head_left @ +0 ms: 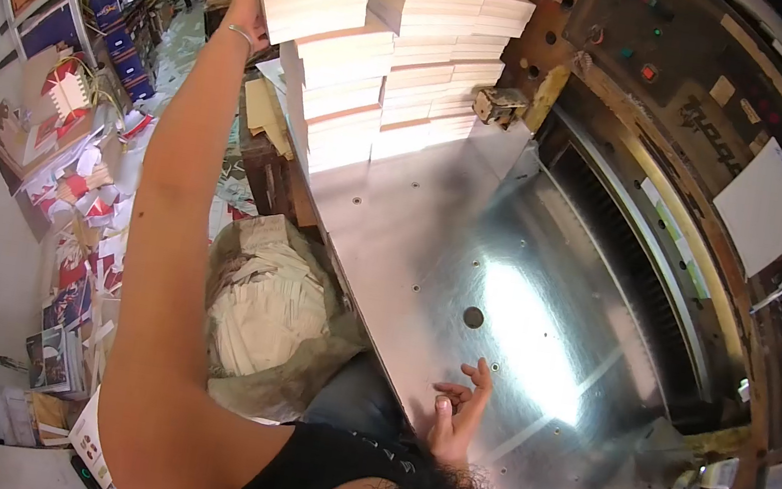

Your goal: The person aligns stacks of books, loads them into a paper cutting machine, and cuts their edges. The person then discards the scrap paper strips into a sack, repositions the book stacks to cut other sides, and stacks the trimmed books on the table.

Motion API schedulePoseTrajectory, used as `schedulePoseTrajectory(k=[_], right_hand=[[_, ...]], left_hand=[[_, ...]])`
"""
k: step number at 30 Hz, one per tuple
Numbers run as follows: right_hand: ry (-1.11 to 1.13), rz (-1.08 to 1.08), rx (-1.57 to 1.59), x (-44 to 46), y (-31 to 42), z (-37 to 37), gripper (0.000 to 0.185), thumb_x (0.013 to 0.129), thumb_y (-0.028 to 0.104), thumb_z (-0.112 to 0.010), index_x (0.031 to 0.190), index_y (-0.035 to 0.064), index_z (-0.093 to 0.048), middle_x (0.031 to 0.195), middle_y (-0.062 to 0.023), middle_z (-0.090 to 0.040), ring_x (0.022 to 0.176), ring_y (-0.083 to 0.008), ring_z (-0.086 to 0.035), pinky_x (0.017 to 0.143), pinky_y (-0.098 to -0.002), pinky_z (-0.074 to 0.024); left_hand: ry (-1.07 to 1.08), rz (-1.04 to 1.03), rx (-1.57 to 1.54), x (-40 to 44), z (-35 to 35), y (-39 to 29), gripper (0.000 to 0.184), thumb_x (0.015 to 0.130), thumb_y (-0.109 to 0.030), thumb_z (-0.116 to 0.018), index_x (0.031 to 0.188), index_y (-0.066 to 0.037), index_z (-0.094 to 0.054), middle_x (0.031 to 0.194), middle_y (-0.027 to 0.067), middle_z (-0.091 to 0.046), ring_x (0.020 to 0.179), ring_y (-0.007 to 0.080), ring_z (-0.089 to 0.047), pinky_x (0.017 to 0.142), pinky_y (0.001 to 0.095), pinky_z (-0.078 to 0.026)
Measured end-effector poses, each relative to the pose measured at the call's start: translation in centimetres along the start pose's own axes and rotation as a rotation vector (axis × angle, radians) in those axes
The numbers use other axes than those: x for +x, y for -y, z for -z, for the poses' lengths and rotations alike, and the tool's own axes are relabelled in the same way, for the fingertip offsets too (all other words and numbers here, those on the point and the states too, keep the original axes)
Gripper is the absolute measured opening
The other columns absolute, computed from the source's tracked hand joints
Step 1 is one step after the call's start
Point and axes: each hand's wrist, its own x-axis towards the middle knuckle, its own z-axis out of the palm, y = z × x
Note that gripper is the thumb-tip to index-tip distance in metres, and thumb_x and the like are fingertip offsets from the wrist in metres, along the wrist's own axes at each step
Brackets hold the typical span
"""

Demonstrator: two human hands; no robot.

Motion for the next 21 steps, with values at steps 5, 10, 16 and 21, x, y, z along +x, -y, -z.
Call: schedulePoseTrajectory(k=[5, 10, 16, 21], right_hand=[[0.028, -0.014, 0.007, 0.2, 0.1, 0.0, 0.093, 0.095, 0.043, -0.068, 0.161, -0.0015, -0.019, 0.14, -0.0195, -0.045, 0.098, -0.0206, -0.063, 0.083, -0.0308, -0.0495], [-0.015, -0.024, 0.021, 0.2, -0.1, -0.1, 0.096, 0.095, 0.048, -0.07, 0.16, -0.0039, -0.021, 0.141, -0.0237, -0.047, 0.097, -0.0246, -0.065, 0.079, -0.0329, -0.0542], [-0.031, -0.027, 0.02, 0.2, -0.2, -0.1, 0.097, 0.094, 0.049, -0.07, 0.16, -0.0038, -0.022, 0.14, -0.0228, -0.048, 0.097, -0.0237, -0.065, 0.079, -0.0325, -0.0532], [-0.015, -0.011, 0.016, 0.4, -0.1, -0.1, 0.093, 0.094, 0.044, -0.069, 0.16, -0.0027, -0.023, 0.139, -0.022, -0.048, 0.097, -0.023, -0.064, 0.079, -0.033, -0.0529]], left_hand=[[0.046, -0.055, -0.228, -1.4, -3.0, 0.0, 0.073, 0.094, -0.064, -0.046, 0.139, -0.009, -0.06, 0.136, 0.0138, -0.066, 0.121, 0.0295, -0.064, 0.103, 0.045, -0.049], [0.11, -0.058, -0.252, 0.7, -4.1, 0.9, 0.07, 0.096, -0.063, -0.044, 0.138, -0.01, -0.061, 0.136, 0.0137, -0.067, 0.119, 0.0322, -0.065, 0.101, 0.0473, -0.049], [0.147, -0.06, -0.339, 1.6, -6.1, 1.5, 0.08, 0.099, -0.071, -0.033, 0.144, -0.008, -0.054, 0.138, 0.0167, -0.065, 0.123, 0.036, -0.063, 0.105, 0.0507, -0.049], [0.154, -0.137, -0.371, 4.0, -5.3, 2.5, 0.085, 0.099, -0.073, -0.027, 0.146, -0.008, -0.054, 0.145, 0.0171, -0.06, 0.129, 0.0388, -0.058, 0.11, 0.0548, -0.044]])
